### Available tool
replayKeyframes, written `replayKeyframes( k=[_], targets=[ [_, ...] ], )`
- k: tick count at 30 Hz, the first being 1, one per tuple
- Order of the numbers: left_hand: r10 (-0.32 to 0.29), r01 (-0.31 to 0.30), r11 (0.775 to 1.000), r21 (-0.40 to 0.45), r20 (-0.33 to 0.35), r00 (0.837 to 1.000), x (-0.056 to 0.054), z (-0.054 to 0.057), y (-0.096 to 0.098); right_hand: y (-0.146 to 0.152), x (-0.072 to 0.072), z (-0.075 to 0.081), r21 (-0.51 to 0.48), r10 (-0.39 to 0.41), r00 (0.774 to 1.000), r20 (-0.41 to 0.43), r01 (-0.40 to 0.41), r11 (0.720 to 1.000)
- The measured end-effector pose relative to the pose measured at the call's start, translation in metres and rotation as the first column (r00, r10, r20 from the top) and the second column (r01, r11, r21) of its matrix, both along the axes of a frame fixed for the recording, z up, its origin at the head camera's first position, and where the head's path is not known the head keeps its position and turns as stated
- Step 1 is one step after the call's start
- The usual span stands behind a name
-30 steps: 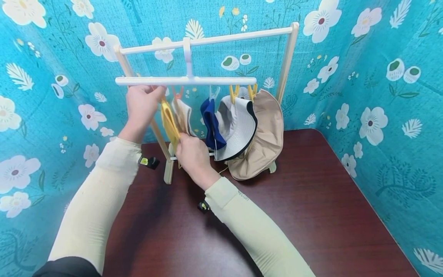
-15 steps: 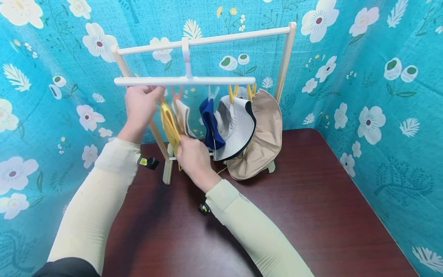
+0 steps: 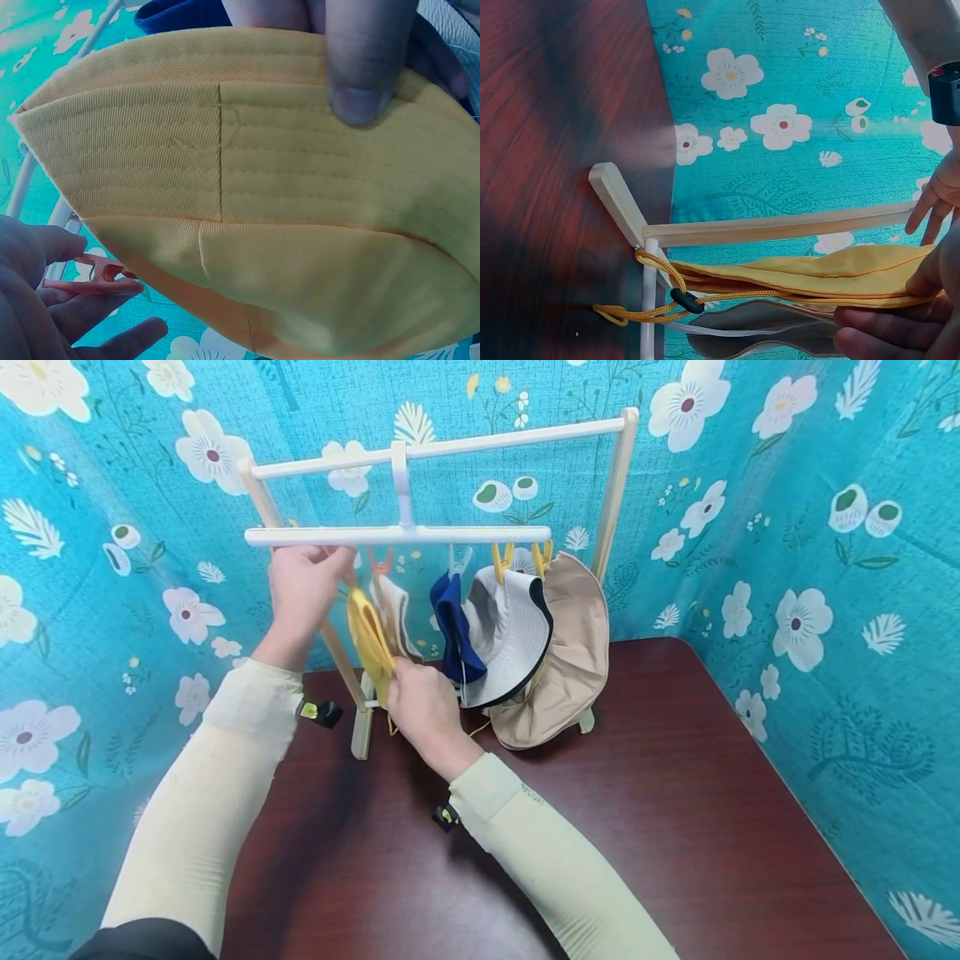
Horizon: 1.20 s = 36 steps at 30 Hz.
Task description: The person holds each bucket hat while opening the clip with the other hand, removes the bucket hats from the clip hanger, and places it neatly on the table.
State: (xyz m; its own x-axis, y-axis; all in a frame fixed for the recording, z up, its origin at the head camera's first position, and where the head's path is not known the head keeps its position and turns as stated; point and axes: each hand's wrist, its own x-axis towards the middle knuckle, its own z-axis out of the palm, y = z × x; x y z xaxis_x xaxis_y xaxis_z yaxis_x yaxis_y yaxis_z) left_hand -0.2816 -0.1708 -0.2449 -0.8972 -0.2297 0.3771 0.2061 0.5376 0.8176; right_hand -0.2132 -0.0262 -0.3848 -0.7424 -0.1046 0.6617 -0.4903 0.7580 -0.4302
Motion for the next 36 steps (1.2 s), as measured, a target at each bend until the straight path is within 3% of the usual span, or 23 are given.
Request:
replayKeyframes(
  k=[20,28,36],
  targets=[
    [0.006,-0.006,1.000,-0.001,0.021,1.000,0.003,0.000,0.002,0.009,0.007,-0.005,-0.027,0.033,0.999,-0.038,-0.034,0.999],
    [-0.037,0.037,0.999,0.031,-0.016,0.999,0.000,-0.003,0.000,0.013,0.009,-0.007,-0.042,0.041,0.998,-0.049,-0.043,0.998],
    [-0.011,0.011,1.000,-0.008,-0.011,1.000,0.001,-0.006,0.003,0.018,0.012,-0.009,-0.049,0.054,0.997,-0.058,-0.057,0.997]
  ],
)
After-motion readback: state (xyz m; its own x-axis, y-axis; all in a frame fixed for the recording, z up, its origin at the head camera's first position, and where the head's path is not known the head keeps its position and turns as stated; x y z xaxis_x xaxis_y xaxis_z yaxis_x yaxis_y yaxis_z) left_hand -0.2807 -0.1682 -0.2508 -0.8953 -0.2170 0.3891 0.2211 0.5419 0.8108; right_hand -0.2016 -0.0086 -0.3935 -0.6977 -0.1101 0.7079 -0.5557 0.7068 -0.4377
